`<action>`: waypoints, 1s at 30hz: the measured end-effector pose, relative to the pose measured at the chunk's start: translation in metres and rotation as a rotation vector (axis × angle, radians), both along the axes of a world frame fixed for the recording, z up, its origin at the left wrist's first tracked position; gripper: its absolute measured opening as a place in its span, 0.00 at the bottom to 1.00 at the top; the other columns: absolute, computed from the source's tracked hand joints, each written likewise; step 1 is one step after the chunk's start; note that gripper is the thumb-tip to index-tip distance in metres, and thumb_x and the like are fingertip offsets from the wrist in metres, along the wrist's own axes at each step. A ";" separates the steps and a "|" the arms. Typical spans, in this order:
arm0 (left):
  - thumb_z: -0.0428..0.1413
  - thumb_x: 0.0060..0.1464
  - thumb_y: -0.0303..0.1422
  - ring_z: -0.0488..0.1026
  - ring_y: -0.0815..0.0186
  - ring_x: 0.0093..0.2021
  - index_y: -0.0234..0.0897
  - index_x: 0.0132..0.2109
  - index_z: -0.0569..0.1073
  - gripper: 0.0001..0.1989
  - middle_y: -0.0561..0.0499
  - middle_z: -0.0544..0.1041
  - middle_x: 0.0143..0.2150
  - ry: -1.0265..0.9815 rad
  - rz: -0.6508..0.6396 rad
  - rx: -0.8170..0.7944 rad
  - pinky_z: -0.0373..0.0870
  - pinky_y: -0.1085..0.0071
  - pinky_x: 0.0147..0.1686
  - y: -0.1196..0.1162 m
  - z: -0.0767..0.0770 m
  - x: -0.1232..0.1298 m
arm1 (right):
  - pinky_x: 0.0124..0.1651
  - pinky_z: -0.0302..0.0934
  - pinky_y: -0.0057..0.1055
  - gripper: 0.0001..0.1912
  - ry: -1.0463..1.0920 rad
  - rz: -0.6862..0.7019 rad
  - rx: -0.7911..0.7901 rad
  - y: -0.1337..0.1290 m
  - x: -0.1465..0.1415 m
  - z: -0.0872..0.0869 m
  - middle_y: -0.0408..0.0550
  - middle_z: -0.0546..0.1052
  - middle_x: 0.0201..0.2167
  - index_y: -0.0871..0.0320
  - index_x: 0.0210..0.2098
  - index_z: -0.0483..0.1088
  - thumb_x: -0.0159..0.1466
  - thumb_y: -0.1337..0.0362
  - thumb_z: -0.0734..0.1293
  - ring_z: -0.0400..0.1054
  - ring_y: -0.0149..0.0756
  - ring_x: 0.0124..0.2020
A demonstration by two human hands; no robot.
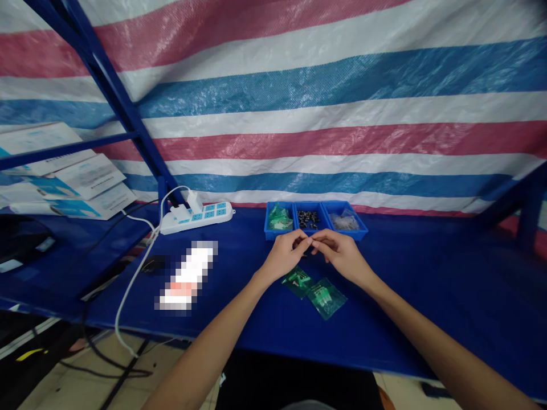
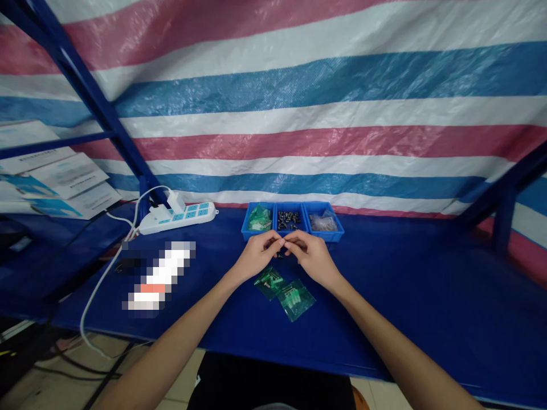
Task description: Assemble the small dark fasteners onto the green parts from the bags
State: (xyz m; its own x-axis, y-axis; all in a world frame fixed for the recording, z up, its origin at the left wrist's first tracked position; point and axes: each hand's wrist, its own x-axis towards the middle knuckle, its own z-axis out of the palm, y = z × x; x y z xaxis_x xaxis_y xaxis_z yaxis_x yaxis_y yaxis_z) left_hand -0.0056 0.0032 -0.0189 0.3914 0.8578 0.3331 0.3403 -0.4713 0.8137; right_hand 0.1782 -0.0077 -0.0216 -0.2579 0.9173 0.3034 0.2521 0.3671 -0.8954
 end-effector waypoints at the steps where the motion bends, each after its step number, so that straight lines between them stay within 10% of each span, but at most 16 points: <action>1: 0.52 0.65 0.38 0.73 0.67 0.31 0.36 0.37 0.73 0.12 0.52 0.76 0.30 -0.017 0.001 -0.001 0.67 0.73 0.32 0.000 0.000 0.000 | 0.24 0.63 0.30 0.13 0.059 0.014 -0.052 0.001 0.000 0.000 0.48 0.79 0.31 0.56 0.39 0.73 0.63 0.53 0.69 0.75 0.40 0.32; 10: 0.52 0.63 0.31 0.72 0.67 0.32 0.38 0.41 0.72 0.05 0.53 0.75 0.31 0.094 0.135 0.160 0.67 0.71 0.34 0.004 -0.002 -0.004 | 0.23 0.60 0.28 0.18 0.292 -0.115 -0.180 0.010 0.005 0.006 0.44 0.75 0.23 0.58 0.35 0.73 0.53 0.53 0.77 0.71 0.34 0.24; 17: 0.53 0.62 0.29 0.72 0.67 0.34 0.39 0.43 0.73 0.05 0.51 0.76 0.38 0.313 0.123 0.240 0.66 0.71 0.32 0.004 -0.005 -0.010 | 0.31 0.67 0.31 0.36 0.435 -0.127 -0.256 0.008 0.009 0.017 0.60 0.72 0.60 0.50 0.63 0.61 0.58 0.54 0.73 0.78 0.48 0.46; 24: 0.60 0.57 0.32 0.74 0.63 0.36 0.38 0.42 0.77 0.06 0.49 0.75 0.38 0.498 0.017 0.171 0.69 0.70 0.34 0.005 -0.009 -0.013 | 0.23 0.62 0.27 0.14 0.083 -0.090 -0.140 0.009 0.012 0.005 0.50 0.79 0.36 0.57 0.43 0.72 0.62 0.55 0.68 0.75 0.37 0.29; 30: 0.60 0.58 0.30 0.74 0.63 0.36 0.38 0.38 0.76 0.01 0.50 0.74 0.36 0.463 -0.010 0.175 0.68 0.70 0.34 0.008 -0.012 -0.013 | 0.36 0.63 0.33 0.07 -0.414 -0.033 0.121 0.006 0.001 -0.013 0.47 0.79 0.31 0.56 0.36 0.75 0.63 0.68 0.64 0.73 0.37 0.32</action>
State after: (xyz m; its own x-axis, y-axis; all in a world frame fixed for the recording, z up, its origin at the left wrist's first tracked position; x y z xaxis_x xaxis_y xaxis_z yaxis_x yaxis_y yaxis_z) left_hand -0.0186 0.0112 -0.0304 0.5400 0.8000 0.2614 0.6424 -0.5924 0.4862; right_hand 0.1797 -0.0018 -0.0347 -0.3517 0.8912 0.2866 0.5948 0.4491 -0.6667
